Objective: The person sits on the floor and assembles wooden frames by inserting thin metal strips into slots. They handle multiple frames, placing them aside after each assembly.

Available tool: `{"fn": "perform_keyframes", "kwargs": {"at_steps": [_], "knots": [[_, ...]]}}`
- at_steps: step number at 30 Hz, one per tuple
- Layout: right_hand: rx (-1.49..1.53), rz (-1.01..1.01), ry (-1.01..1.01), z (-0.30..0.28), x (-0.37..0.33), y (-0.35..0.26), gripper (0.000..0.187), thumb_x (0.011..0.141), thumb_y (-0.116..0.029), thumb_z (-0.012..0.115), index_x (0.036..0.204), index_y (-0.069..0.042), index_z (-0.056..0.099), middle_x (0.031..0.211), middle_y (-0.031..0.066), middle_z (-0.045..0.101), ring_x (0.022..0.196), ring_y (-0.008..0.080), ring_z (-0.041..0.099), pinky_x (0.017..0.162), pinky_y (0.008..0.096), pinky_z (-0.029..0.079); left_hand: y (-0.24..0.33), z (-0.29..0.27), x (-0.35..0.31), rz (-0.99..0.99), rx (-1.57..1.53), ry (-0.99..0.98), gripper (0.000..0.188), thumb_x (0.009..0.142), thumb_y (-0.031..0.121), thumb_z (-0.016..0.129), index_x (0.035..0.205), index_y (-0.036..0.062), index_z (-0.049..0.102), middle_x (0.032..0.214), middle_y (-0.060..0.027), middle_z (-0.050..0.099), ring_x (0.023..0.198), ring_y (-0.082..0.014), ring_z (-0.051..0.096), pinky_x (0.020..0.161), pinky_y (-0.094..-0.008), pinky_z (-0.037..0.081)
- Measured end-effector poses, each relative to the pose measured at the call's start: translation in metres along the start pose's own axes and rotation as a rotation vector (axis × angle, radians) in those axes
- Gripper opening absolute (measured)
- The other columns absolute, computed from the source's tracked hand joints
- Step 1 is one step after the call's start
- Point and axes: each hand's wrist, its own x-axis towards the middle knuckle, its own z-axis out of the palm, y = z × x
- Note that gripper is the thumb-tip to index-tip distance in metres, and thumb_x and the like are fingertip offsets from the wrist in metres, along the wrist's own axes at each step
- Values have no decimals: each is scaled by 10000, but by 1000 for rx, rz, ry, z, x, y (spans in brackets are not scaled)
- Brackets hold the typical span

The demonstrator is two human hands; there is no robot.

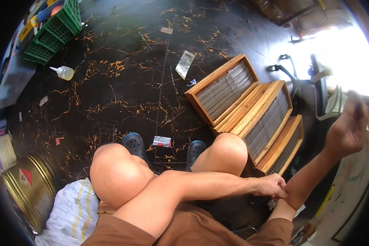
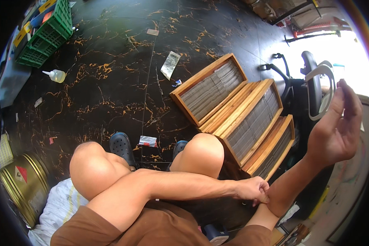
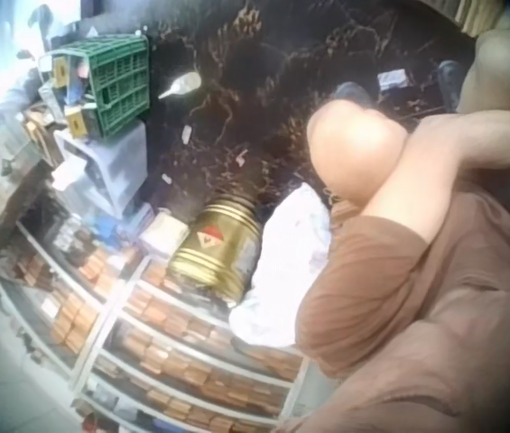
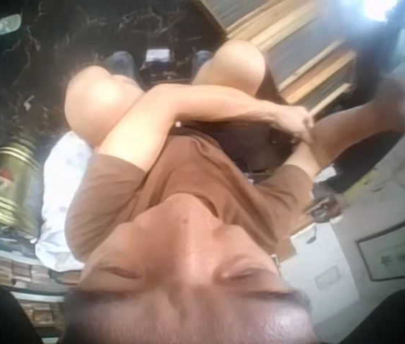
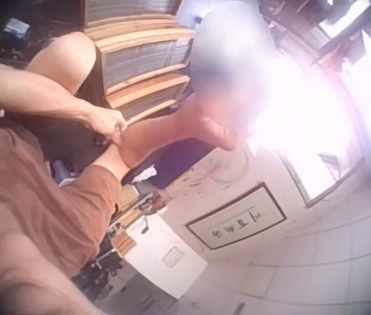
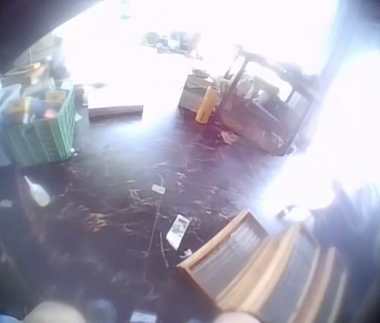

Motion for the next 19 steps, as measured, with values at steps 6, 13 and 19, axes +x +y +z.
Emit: {"fn": "perform_keyframes", "kwargs": {"at_steps": [6, 13, 19], "knots": [[157, 14, -22, 14, -9, 5, 183, 985, 61, 628, 1136, 44, 730, 1069, 124, 754, 1011, 183, 717, 871, 288, 589, -15, 5, 12, 216, 152, 192, 254, 813, 89, 860, 900, 52, 624, 834, 3, 644, 826, -88, 588, 737, -247, 486], [231, 56, -28, 38, -21, 23, 176, 996, 43, 624, 1135, 18, 728, 1024, 110, 739, 1017, 183, 701, 870, 293, 578, -2, -5, 21, 10, 19, 134, 221, 929, 188, 764, 858, 46, 610, 687, -16, 605, 556, -103, 571, 462, -264, 458], [139, 230, -267, 106, -36, 81, 195, 987, -131, 674, 1163, -78, 740, 1138, 147, 758, 1055, 276, 730, 957, 385, 561, 50, 33, 26, 324, 648, 267, 292, 940, 308, 658, 829, 38, 656, 671, -95, 669, 568, -233, 639, 546, -403, 541]]}}
